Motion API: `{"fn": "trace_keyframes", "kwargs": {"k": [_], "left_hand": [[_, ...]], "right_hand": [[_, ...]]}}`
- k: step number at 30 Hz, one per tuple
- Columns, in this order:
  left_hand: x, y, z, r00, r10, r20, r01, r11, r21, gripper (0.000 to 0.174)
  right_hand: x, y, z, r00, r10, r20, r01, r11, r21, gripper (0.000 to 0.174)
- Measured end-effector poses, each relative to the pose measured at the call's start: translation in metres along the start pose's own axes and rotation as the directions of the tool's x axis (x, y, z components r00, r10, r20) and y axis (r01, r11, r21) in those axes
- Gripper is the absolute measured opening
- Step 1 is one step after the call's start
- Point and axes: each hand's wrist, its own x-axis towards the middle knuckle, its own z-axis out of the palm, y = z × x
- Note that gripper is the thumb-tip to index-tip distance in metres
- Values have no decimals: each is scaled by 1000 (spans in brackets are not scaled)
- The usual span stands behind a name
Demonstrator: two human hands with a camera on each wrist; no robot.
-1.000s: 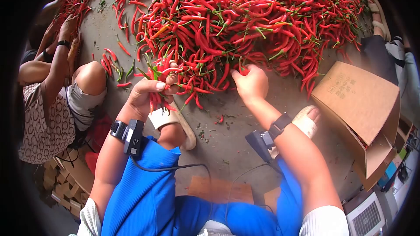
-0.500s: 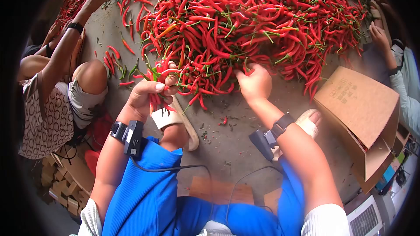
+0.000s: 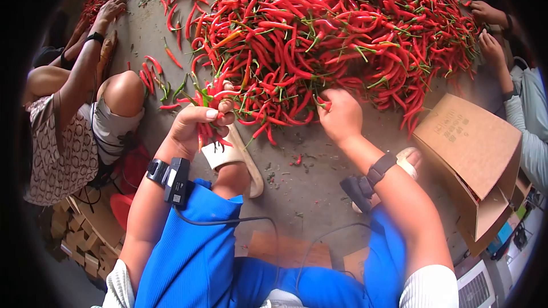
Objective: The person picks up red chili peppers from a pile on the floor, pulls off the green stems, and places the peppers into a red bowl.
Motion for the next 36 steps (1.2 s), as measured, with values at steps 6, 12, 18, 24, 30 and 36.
{"fn": "trace_keyframes", "kwargs": {"k": [6, 12, 18, 24, 30, 36], "left_hand": [[-1, 2, -5, 1000, 13, 7, -13, 1000, -8, 63], [-2, 0, -5, 1000, 16, 12, -16, 999, -30, 61], [-1, 1, -4, 1000, 19, 19, -18, 1000, -16, 60], [-4, 3, -15, 997, 46, 67, -39, 993, -111, 55], [0, 3, -7, 1000, 13, 16, -13, 1000, -25, 59], [0, 3, -11, 994, 19, 105, -6, 993, -119, 56]], "right_hand": [[6, -21, -31, 980, -166, 110, 149, 977, 151, 17], [21, -28, -24, 822, -474, 316, 514, 856, -51, 20], [16, -25, -25, 772, -411, 485, 573, 781, -250, 16], [31, -46, -57, 899, -373, 230, 344, 926, 157, 22], [60, -39, -27, 979, -187, 79, 187, 982, 7, 21], [58, -48, -35, 977, -153, 146, 121, 971, 205, 14]]}}
